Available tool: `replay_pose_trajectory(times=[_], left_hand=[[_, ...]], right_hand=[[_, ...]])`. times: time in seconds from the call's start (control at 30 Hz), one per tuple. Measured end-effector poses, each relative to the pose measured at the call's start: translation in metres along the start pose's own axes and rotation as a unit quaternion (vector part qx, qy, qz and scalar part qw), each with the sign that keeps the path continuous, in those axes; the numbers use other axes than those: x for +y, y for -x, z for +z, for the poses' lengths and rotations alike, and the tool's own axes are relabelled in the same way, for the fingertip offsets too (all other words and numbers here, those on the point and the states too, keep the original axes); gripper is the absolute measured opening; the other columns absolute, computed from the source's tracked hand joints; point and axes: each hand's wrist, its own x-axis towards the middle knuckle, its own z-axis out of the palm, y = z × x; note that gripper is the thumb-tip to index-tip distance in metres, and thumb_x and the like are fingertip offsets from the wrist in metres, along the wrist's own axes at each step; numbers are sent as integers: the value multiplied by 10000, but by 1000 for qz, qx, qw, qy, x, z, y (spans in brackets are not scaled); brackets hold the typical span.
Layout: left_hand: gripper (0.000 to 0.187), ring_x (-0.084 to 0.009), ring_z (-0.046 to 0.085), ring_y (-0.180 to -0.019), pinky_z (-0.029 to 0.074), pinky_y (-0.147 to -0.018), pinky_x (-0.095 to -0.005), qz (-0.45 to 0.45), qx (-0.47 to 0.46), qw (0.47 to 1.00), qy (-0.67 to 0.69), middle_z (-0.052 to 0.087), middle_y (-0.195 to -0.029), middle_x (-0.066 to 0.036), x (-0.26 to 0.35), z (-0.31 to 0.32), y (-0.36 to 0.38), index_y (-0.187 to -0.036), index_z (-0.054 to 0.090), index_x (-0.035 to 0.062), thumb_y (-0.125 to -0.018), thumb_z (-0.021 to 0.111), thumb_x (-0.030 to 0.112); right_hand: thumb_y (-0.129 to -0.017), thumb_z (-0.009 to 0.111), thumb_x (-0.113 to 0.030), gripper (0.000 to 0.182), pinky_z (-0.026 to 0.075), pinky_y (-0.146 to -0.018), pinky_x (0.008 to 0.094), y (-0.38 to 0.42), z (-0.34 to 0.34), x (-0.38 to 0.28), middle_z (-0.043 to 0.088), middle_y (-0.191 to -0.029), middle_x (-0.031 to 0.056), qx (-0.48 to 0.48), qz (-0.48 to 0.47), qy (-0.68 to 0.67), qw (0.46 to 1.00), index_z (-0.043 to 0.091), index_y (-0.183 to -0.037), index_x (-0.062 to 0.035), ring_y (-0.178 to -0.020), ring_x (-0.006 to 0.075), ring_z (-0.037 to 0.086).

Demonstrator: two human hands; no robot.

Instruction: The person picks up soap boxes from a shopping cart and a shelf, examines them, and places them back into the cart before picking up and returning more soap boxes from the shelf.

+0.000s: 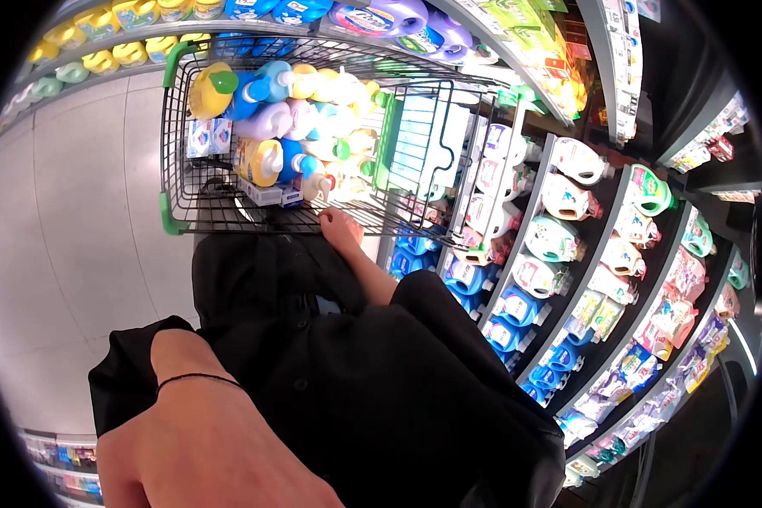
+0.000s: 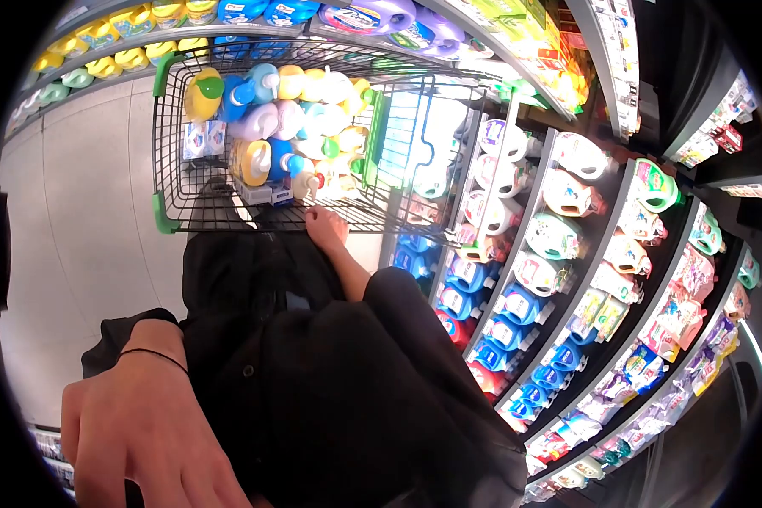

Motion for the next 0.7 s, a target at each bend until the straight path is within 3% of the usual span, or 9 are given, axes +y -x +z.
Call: replay_pose_trajectory(times=[0.23, 0.4, 0.63, 0.7], left_hand=[[275, -280, 537, -832, 434, -773, -396, 0, -1, 1000, -2, 546, -1037, -128, -4, -1, -2, -1183, 632, 118, -944, 518, 190], [268, -279, 539, -822, 433, -769, -399, -6, 6, 1000, -10, 547, -1033, -127, -11, -6, -6, -1179, 637, 123, -948, 517, 188], [260, -277, 540, -808, 431, -764, -402, -21, 14, 1000, -10, 547, -1027, -126, -22, -20, -16, -1173, 644, 130, -955, 515, 185], [257, -276, 540, -804, 430, -763, -403, -28, 16, 999, -14, 547, -1026, -126, -29, -26, -20, -1171, 646, 132, -956, 515, 184]], right_hand=[[-846, 505, -370, 265, 482, -817, 403, 2, -8, -1, 697, -934, 78, -8, -13, -19, 1000, 699, -971, -242, -922, 290, 648], [-855, 482, -341, 303, 473, -841, 429, -7, -12, 20, 641, -1094, 89, 19, -48, -29, 998, 687, -987, -162, -1022, 287, 606], [-864, 468, -334, 316, 458, -864, 464, -10, -21, 28, 641, -1043, 134, -3, -48, -2, 999, 678, -947, -114, -1018, 327, 596], [-864, 464, -347, 339, 463, -878, 465, -11, -30, 33, 645, -1063, 138, -39, -58, 15, 997, 682, -1003, -128, -1027, 334, 594]])
